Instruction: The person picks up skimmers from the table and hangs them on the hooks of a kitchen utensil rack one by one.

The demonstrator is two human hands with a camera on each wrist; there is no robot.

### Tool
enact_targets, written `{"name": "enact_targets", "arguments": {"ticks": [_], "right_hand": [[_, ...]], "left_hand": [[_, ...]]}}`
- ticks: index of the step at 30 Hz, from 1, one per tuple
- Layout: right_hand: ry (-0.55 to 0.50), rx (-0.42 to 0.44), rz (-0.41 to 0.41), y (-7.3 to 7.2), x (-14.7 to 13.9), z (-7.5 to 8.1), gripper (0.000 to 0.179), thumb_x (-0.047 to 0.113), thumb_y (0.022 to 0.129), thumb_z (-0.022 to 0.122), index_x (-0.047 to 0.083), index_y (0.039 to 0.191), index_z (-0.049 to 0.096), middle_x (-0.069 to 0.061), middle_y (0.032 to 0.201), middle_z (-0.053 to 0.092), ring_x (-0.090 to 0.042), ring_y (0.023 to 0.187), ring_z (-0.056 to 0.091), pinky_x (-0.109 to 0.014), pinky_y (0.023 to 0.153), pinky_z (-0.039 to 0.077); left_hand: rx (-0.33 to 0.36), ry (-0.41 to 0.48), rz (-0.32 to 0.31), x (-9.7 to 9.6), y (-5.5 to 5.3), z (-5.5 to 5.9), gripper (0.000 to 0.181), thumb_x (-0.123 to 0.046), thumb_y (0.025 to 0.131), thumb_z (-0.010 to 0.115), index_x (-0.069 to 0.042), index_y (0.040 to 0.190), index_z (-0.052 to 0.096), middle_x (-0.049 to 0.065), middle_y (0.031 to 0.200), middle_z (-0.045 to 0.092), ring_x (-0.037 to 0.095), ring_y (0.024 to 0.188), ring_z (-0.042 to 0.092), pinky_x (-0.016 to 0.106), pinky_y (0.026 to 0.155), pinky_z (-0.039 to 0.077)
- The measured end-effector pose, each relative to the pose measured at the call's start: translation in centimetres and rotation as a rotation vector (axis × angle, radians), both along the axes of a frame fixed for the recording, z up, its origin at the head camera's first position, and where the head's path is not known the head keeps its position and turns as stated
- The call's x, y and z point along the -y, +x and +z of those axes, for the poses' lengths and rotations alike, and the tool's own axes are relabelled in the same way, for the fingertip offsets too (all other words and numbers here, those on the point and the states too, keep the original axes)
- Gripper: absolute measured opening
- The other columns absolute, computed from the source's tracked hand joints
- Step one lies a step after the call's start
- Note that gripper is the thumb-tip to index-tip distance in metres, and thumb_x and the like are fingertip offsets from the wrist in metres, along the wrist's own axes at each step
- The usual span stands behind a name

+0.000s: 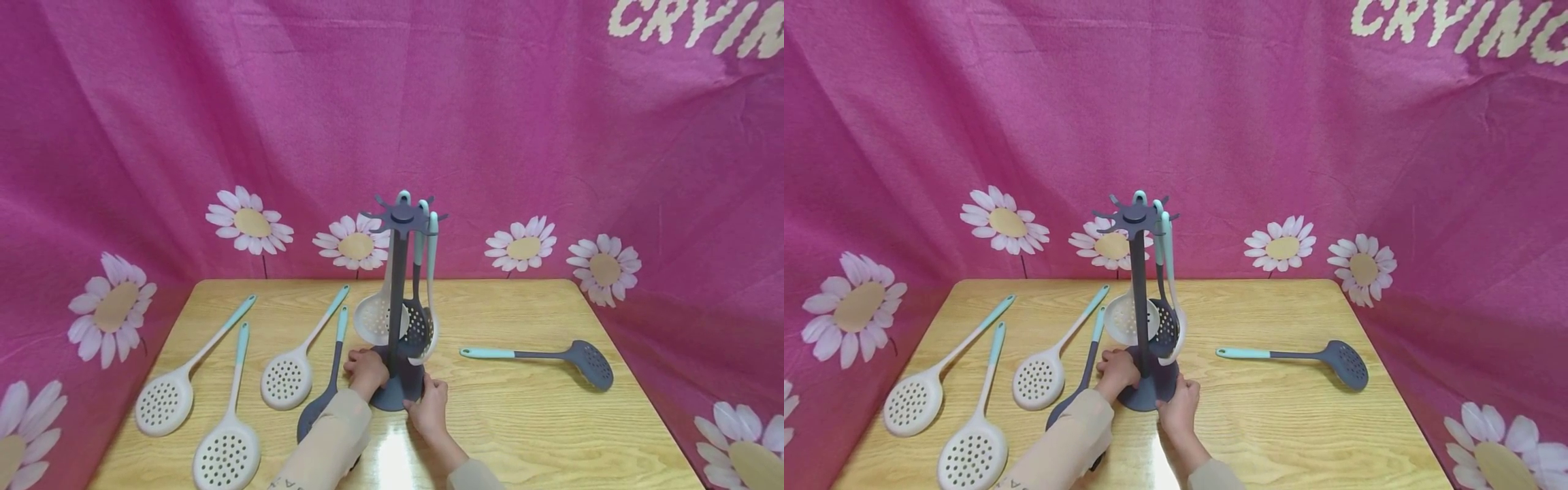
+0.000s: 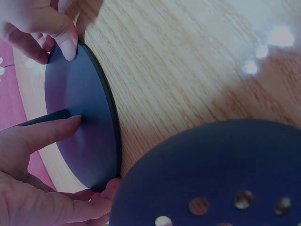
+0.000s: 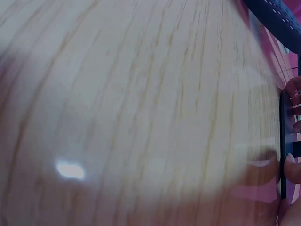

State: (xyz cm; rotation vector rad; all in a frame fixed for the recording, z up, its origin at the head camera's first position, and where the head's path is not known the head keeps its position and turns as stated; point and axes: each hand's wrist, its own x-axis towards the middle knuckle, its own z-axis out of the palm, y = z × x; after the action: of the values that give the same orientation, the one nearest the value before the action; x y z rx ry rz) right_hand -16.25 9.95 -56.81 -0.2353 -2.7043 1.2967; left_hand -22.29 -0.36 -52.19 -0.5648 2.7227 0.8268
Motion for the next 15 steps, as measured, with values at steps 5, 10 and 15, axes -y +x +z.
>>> {"name": "enact_targets", "arguments": {"ticks": [5,10,15], "right_hand": [[0.0,0.014,0.043,-0.4,-0.5,-0.1,0.066,-0.003,0.064,0.076,-0.017,0.121,0.046,-0.019,0.098,0.039,-0.029,0.09,0.039,-0.042,0.08,0.038],[-0.023,0.048,0.081,-0.8,-1.1,0.1,0.069,-0.003,0.066,0.075,-0.018,0.125,0.042,-0.018,0.1,0.037,-0.027,0.091,0.04,-0.038,0.079,0.039],[-0.03,0.078,0.098,-0.8,-1.2,0.1,0.069,-0.002,0.067,0.075,-0.017,0.126,0.041,-0.017,0.101,0.037,-0.027,0.092,0.042,-0.037,0.077,0.042]], "left_hand": [[-0.002,-0.036,-0.012,-0.1,-0.1,-0.2,0.061,0.001,0.058,0.075,0.022,0.106,0.043,0.032,0.095,0.036,0.048,0.088,0.039,0.05,0.072,0.043],[0.021,-0.063,-0.012,-0.2,-0.3,-0.5,0.062,-0.002,0.06,0.075,0.022,0.107,0.043,0.033,0.096,0.036,0.048,0.088,0.04,0.05,0.072,0.043],[0.031,-0.072,-0.03,-0.1,-0.3,-0.6,0.059,-0.003,0.06,0.076,0.022,0.103,0.045,0.033,0.095,0.036,0.048,0.087,0.04,0.05,0.074,0.039]]}}
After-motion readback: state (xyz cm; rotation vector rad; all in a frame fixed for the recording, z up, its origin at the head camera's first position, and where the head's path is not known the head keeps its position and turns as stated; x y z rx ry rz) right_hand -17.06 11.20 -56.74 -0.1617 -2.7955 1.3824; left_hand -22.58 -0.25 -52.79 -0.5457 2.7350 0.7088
